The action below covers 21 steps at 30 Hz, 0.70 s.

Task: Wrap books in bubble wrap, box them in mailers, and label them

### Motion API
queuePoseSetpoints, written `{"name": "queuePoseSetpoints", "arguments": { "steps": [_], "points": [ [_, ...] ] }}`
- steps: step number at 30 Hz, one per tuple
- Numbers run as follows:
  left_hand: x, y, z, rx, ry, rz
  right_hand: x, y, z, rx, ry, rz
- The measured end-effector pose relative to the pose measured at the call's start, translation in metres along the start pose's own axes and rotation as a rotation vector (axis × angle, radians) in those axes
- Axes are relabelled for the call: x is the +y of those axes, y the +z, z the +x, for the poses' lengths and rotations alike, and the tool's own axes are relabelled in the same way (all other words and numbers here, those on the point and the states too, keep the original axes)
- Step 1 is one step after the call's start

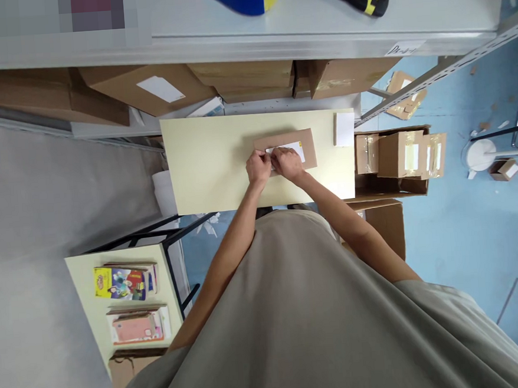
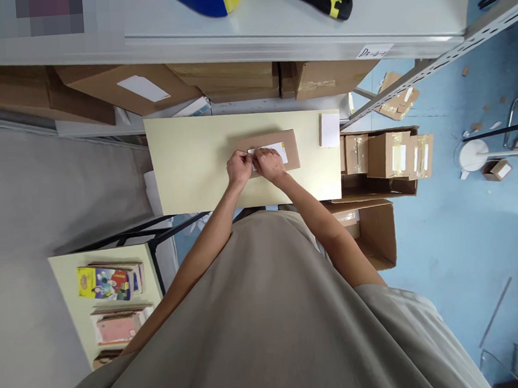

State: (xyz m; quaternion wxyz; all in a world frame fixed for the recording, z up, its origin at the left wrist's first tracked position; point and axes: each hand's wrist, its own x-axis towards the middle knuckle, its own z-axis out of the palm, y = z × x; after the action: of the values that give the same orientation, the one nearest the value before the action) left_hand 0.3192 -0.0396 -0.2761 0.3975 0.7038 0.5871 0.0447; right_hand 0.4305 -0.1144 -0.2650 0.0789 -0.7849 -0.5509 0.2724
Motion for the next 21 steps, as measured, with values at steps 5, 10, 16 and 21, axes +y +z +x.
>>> {"name": "queuePoseSetpoints", "arguments": {
  "steps": [5, 10, 16, 21],
  "points": [
    [0.002, -0.002, 0.003, -0.009, -0.021, -0.031, -0.004, -0.007, 0.009, -0.035, 0.165, 0.012],
    [-0.001, -0.006, 0.001, -0.004, -0.046, -0.080, -0.009, -0.011, 0.019, -0.039, 0.280, 0.023],
    [-0.002, -0.007, -0.005, -0.051, -0.032, -0.098, -0.016, -0.011, 0.025, -0.019, 0.338, 0.036],
    [-0.006, -0.008, 0.000, -0.070, -0.035, -0.205, 0.019, -0.012, -0.001, 0.094, 0.379, 0.052]
  ]
}}
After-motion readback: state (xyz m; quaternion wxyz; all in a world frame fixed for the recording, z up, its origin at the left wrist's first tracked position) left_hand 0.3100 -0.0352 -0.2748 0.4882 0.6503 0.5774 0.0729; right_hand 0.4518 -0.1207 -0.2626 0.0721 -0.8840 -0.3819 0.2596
